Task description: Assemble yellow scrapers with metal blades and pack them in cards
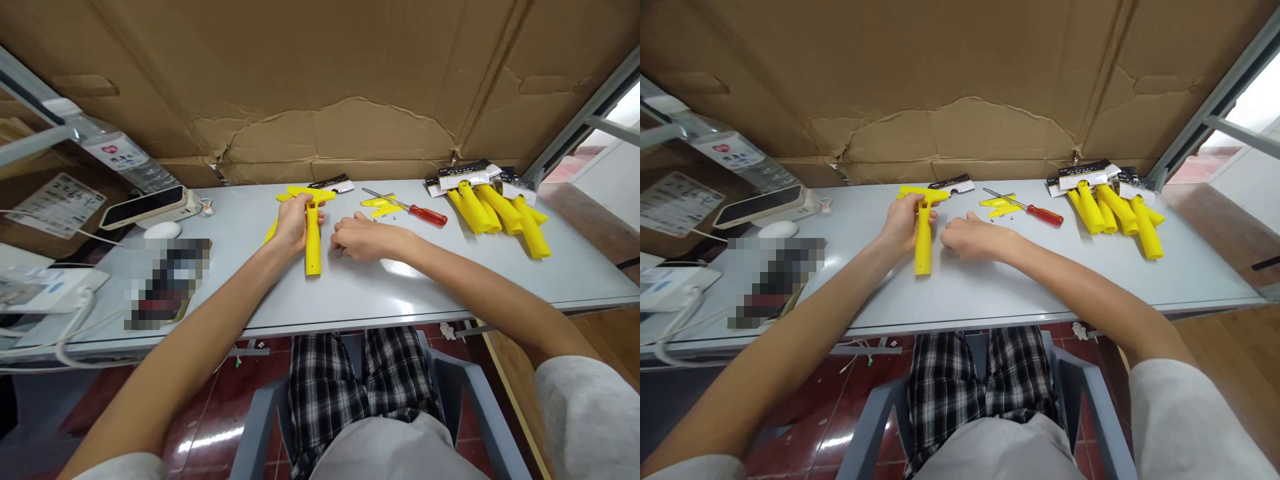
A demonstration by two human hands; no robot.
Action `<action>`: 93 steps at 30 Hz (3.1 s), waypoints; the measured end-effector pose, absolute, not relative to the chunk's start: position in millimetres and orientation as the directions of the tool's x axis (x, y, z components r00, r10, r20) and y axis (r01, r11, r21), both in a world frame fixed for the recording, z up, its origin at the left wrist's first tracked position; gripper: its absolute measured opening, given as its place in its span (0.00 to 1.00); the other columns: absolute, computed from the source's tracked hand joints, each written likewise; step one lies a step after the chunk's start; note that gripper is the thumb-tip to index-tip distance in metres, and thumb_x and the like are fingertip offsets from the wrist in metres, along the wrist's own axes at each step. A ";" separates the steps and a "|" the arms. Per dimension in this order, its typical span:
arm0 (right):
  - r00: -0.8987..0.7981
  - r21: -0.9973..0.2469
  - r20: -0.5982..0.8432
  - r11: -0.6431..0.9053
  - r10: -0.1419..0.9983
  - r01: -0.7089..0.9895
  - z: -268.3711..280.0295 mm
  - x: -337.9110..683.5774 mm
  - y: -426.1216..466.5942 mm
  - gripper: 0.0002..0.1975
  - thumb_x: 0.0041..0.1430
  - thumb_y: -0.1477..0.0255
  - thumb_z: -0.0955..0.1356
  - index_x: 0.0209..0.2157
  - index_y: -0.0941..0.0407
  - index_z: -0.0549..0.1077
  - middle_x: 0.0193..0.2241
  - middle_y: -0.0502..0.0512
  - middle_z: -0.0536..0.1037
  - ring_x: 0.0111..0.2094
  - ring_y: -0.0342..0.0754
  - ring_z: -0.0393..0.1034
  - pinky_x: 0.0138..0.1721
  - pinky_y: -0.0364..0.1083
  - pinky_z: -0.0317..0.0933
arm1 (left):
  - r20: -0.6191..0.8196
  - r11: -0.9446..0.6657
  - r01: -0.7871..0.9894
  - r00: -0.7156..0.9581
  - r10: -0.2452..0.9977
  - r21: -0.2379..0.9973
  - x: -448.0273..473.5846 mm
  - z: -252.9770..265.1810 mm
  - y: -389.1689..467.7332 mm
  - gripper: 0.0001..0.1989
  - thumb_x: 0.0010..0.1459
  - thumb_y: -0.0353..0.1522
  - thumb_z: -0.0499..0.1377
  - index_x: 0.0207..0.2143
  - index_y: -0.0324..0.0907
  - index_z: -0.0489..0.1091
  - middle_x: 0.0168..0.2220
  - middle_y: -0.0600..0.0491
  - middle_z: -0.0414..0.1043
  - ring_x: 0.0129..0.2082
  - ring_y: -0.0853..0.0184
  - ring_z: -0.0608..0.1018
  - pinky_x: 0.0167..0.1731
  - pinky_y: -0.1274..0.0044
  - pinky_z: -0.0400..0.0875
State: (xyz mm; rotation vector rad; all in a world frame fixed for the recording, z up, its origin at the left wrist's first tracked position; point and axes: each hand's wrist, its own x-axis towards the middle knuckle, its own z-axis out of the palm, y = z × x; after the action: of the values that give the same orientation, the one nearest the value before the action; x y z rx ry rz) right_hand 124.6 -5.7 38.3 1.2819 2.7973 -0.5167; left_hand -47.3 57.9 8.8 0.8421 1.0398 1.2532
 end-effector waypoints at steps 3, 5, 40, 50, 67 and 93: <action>-0.652 -0.423 -0.072 0.570 0.754 0.705 45.1 140.7 -1.3 0.10 0.67 0.79 0.68 0.44 0.58 0.83 0.42 0.56 0.80 0.40 0.40 0.65 0.50 0.43 0.56 | -0.152 0.163 -0.322 0.060 0.987 0.932 -44.5 6.8 51.8 0.02 0.60 0.28 0.59 0.35 0.39 0.72 0.37 0.47 0.79 0.24 0.72 0.74 0.21 0.80 0.70; -0.599 -0.544 0.075 0.536 0.798 0.646 47.9 159.1 5.5 0.09 0.67 0.75 0.71 0.45 0.58 0.82 0.37 0.53 0.79 0.37 0.39 0.65 0.46 0.42 0.57 | -0.133 0.154 -0.316 0.089 0.987 0.936 -42.1 5.0 47.2 0.04 0.56 0.27 0.62 0.35 0.39 0.72 0.38 0.48 0.79 0.26 0.72 0.76 0.23 0.79 0.71; -0.033 -0.989 0.031 0.026 0.999 -0.145 9.1 202.7 9.3 0.30 0.46 0.65 0.83 0.49 0.56 0.74 0.31 0.51 0.79 0.36 0.44 0.79 0.38 0.43 0.74 | 0.045 -0.018 -0.085 0.324 0.945 0.996 -35.2 4.0 15.4 0.31 0.51 0.31 0.77 0.58 0.48 0.77 0.39 0.52 0.84 0.38 0.62 0.84 0.45 0.70 0.77; -0.070 -0.991 0.036 0.027 0.997 -0.128 8.1 202.1 7.2 0.30 0.45 0.63 0.84 0.41 0.56 0.68 0.34 0.54 0.82 0.38 0.48 0.83 0.38 0.44 0.74 | 0.041 -0.046 0.019 0.206 0.978 0.999 -32.6 0.3 19.7 0.04 0.61 0.32 0.72 0.33 0.43 0.82 0.30 0.52 0.77 0.30 0.65 0.73 0.32 0.74 0.66; -0.172 -0.997 -0.074 -0.066 0.982 0.050 5.7 202.3 7.8 0.23 0.57 0.57 0.80 0.36 0.61 0.75 0.31 0.59 0.81 0.27 0.40 0.74 0.28 0.40 0.66 | -0.073 0.101 -0.146 0.189 0.979 0.984 -32.8 -5.0 29.4 0.11 0.68 0.38 0.68 0.35 0.41 0.81 0.33 0.50 0.77 0.31 0.66 0.78 0.36 0.74 0.75; -0.150 -0.999 0.032 0.031 0.988 -0.005 1.0 203.7 7.4 0.25 0.52 0.67 0.82 0.51 0.58 0.81 0.41 0.59 0.83 0.37 0.43 0.80 0.40 0.44 0.78 | -0.016 0.039 -0.091 0.237 0.971 0.995 -33.2 7.5 18.3 0.23 0.66 0.33 0.68 0.62 0.52 0.72 0.30 0.55 0.75 0.27 0.62 0.79 0.29 0.73 0.70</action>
State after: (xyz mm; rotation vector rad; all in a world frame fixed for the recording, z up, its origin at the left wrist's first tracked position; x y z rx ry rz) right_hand 203.7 7.4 1.0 2.1098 2.5351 -2.4675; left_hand -33.2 18.3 7.5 1.2235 0.9785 1.0564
